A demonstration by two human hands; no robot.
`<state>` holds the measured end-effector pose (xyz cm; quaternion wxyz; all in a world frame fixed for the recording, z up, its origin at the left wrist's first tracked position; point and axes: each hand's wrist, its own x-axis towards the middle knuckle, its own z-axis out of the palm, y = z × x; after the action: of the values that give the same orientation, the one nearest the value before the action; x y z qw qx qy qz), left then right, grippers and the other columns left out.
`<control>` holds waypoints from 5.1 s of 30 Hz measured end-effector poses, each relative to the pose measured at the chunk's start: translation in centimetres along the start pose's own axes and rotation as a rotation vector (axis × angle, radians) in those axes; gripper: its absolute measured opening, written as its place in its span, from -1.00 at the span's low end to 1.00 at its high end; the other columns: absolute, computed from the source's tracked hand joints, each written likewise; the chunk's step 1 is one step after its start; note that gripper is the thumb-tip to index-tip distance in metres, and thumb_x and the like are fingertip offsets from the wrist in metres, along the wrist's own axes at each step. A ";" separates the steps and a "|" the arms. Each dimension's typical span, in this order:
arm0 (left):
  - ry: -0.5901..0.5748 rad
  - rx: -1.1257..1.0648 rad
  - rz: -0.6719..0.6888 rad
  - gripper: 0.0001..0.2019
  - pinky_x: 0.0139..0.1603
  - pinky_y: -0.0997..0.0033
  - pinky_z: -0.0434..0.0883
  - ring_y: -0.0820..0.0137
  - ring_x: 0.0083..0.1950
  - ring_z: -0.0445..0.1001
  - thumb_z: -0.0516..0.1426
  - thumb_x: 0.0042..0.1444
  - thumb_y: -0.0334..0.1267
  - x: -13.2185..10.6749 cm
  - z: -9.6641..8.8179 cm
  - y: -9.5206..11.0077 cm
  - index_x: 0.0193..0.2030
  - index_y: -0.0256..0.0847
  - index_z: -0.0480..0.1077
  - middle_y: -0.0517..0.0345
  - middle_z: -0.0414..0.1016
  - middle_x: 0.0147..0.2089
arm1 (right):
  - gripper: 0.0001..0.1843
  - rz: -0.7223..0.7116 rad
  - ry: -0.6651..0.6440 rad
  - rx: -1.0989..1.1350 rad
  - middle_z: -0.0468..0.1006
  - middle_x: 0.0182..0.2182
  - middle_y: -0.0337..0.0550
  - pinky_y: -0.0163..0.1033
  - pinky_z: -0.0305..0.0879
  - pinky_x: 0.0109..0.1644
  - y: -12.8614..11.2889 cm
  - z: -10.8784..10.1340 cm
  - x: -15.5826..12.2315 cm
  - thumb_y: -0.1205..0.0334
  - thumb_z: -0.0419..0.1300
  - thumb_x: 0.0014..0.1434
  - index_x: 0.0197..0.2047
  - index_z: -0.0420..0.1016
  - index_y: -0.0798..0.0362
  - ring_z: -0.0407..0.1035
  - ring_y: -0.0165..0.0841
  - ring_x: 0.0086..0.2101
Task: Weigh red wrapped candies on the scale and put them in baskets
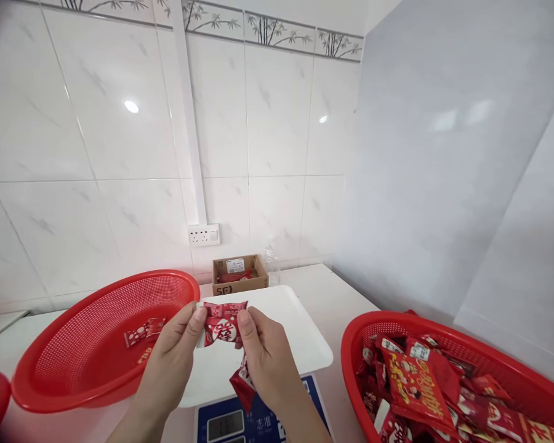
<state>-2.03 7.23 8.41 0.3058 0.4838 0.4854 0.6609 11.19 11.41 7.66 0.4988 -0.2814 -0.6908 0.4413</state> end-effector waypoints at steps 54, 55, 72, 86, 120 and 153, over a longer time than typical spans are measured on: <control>-0.085 -0.400 -0.243 -0.40 -0.21 0.44 0.47 0.39 -0.14 0.43 0.31 0.05 -0.02 0.4 -1.8 -1.6 0.20 -0.03 0.26 0.16 0.47 -0.11 | -0.81 -0.101 0.079 -0.161 0.46 -0.18 -0.16 -0.36 0.24 -0.50 1.5 -0.8 0.4 0.21 0.08 0.26 -0.11 0.48 -0.04 0.21 -0.52 -0.57; -0.077 -0.399 -0.217 -0.40 -0.20 0.47 0.46 0.40 -0.12 0.43 0.30 0.06 -0.03 0.4 -1.8 -1.7 0.22 0.00 0.25 0.17 0.47 -0.08 | -0.77 -0.034 0.111 -0.128 0.47 -0.25 -0.17 -0.35 0.22 -0.53 1.4 -0.9 0.5 0.11 0.07 0.29 -0.08 0.46 -0.03 0.20 -0.50 -0.58; -0.308 -0.318 -0.145 -0.79 -0.17 0.52 0.36 0.45 -0.24 0.39 0.32 0.05 -0.08 -0.2 -1.4 -1.0 -0.26 -0.15 0.56 0.21 0.51 -0.31 | -0.62 -0.007 -0.032 -0.129 0.48 -0.51 -0.23 -0.33 0.21 -0.39 0.6 -0.6 0.0 -0.07 0.14 0.24 -0.38 0.49 0.06 0.30 -0.38 -0.46; -0.265 -0.311 -0.108 -0.80 -0.11 0.39 0.42 0.35 -0.18 0.48 0.31 0.06 -0.12 -0.3 -1.8 -1.4 -0.23 -0.17 0.52 0.14 0.57 -0.26 | -0.71 -0.023 -0.142 -0.148 0.41 -0.48 -0.26 -0.32 0.18 -0.39 0.0 -0.9 0.0 0.00 0.16 0.25 -0.31 0.49 0.05 0.25 -0.40 -0.46; -0.077 0.240 -0.094 -0.65 -0.28 0.33 0.39 0.24 -0.26 0.53 0.15 0.13 0.02 1.0 -2.3 -1.2 -0.07 -0.16 0.46 0.02 0.61 -0.12 | -0.78 0.041 -0.201 -0.496 0.59 -0.11 -0.11 -0.12 0.37 -0.04 1.7 -1.8 0.8 0.22 0.11 0.29 -0.09 0.55 -0.01 0.44 -0.22 -0.09; -0.441 1.038 0.272 -0.56 0.25 -0.08 0.25 -0.02 0.29 0.31 -0.10 0.26 -0.27 2.6 -3.4 -7.5 0.18 -0.26 0.41 -0.21 0.43 0.23 | -0.61 -0.062 -0.165 -0.716 0.48 0.14 0.01 -0.13 0.18 0.28 1.8 -2.2 -0.8 0.36 0.01 0.33 0.17 0.44 0.13 0.30 -0.26 0.16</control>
<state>-6.57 10.93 2.07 0.0349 0.7546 0.6043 0.2535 13.43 12.27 5.94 0.3242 -0.3805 -0.8476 0.1779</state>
